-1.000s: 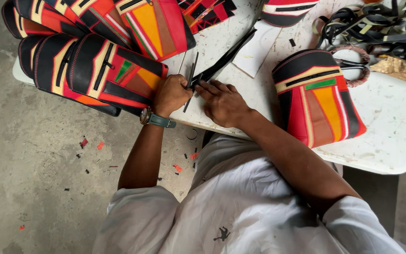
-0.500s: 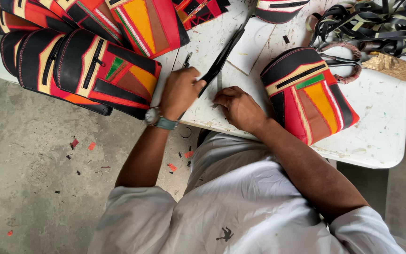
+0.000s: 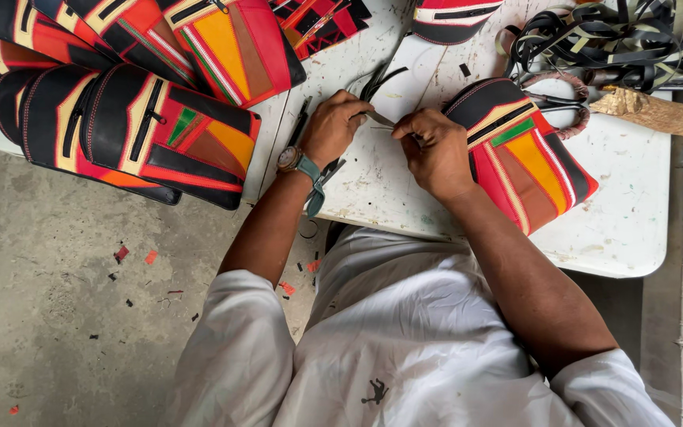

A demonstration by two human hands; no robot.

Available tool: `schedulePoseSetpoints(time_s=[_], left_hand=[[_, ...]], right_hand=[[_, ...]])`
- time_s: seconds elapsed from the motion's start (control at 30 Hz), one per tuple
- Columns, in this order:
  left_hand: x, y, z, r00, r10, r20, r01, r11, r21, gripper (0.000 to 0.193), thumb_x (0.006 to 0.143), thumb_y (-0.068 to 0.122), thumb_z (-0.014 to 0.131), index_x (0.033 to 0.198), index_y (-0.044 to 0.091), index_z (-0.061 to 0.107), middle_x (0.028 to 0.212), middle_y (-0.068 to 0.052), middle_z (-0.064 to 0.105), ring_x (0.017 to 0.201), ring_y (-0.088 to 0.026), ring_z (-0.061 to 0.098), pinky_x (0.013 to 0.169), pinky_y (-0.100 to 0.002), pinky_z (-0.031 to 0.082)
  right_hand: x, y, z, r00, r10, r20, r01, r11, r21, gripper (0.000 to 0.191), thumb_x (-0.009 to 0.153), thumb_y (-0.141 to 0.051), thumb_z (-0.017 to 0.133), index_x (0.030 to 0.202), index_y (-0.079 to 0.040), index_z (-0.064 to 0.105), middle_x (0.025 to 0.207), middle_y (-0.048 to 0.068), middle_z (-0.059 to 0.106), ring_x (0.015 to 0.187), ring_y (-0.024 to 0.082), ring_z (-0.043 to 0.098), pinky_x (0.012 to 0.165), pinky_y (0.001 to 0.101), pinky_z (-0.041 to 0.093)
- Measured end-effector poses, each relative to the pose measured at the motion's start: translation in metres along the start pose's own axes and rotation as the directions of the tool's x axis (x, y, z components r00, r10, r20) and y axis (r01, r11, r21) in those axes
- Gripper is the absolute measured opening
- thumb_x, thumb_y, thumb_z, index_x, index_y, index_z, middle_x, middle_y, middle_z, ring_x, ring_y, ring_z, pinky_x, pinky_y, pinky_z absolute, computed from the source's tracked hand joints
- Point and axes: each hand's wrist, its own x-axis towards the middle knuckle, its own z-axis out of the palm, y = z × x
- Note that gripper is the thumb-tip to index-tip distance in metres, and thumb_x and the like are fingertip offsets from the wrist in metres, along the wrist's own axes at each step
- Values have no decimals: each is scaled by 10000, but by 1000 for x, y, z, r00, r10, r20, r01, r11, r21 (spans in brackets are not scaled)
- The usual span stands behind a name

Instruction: The person works on a colorful patchwork leather bag at an outdoor table, pressing and shaping its edges and seams by hand, turning the bag right-side out, and trimming loose threads with scissors. They then set the finished bag on the table and pick up another bag to continue working.

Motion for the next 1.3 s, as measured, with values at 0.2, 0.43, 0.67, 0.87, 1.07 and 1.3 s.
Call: schedulePoseSetpoints(time_s=[0.2, 0.43, 0.67, 0.87, 1.07, 1.3], left_hand=[[38, -9, -35, 971, -3, 238, 84, 939, -333, 584, 839, 252, 850, 1366, 126, 633, 1131, -163, 728, 1080, -234, 674, 919, -350, 515], [28, -13, -78, 991, -81, 108, 82, 997, -3, 363, 918, 321, 811, 1068, 8, 706, 937, -164, 738, 856, -270, 734, 749, -388, 564], [-88, 3, -67, 945, -254, 207, 140, 884, 445, 251, 844, 233, 788, 825, -9, 726, 826, -215, 695, 803, -410, 691, 723, -502, 550], [-102, -4, -71, 986, -127, 105, 83, 932, 353, 129, 875, 130, 723, 837, 6, 728, 842, -178, 706, 784, -371, 698, 699, -481, 557], [-94, 3, -100, 975, -221, -9, 221, 971, 88, 137, 883, 120, 731, 831, -6, 714, 786, -153, 723, 707, -290, 723, 647, -398, 557], [-80, -2, -120, 918, -341, -201, 287, 924, -253, 105, 878, 104, 726, 868, 0, 737, 751, -134, 740, 673, -204, 695, 623, -317, 541]], right_hand=[[5, 0, 2, 987, -115, 108, 125, 988, -90, 160, 836, 73, 749, 944, -36, 705, 981, 122, 703, 922, 315, 695, 796, 387, 567], [4, 0, 11, 981, -90, 169, 115, 983, -142, 158, 829, 59, 761, 946, -32, 706, 1003, 118, 699, 916, 319, 696, 786, 390, 571], [8, -10, 29, 920, -119, 372, 225, 941, -253, 522, 850, 55, 626, 1345, -110, 635, 1143, 154, 616, 1000, 314, 663, 884, 387, 575], [36, -29, 79, 738, 275, 616, 167, 811, -561, 719, 965, -59, 496, 1609, -334, 330, 1346, 150, 476, 1159, 365, 593, 952, 437, 534], [47, -25, 84, 696, 346, 629, 187, 759, -624, 732, 939, -84, 473, 1587, -386, 316, 1394, 125, 433, 1140, 365, 590, 944, 446, 533], [38, -26, 81, 687, 337, 644, 273, 702, -658, 657, 985, -113, 430, 1588, -355, 335, 1350, 124, 459, 1105, 336, 591, 923, 417, 550]])
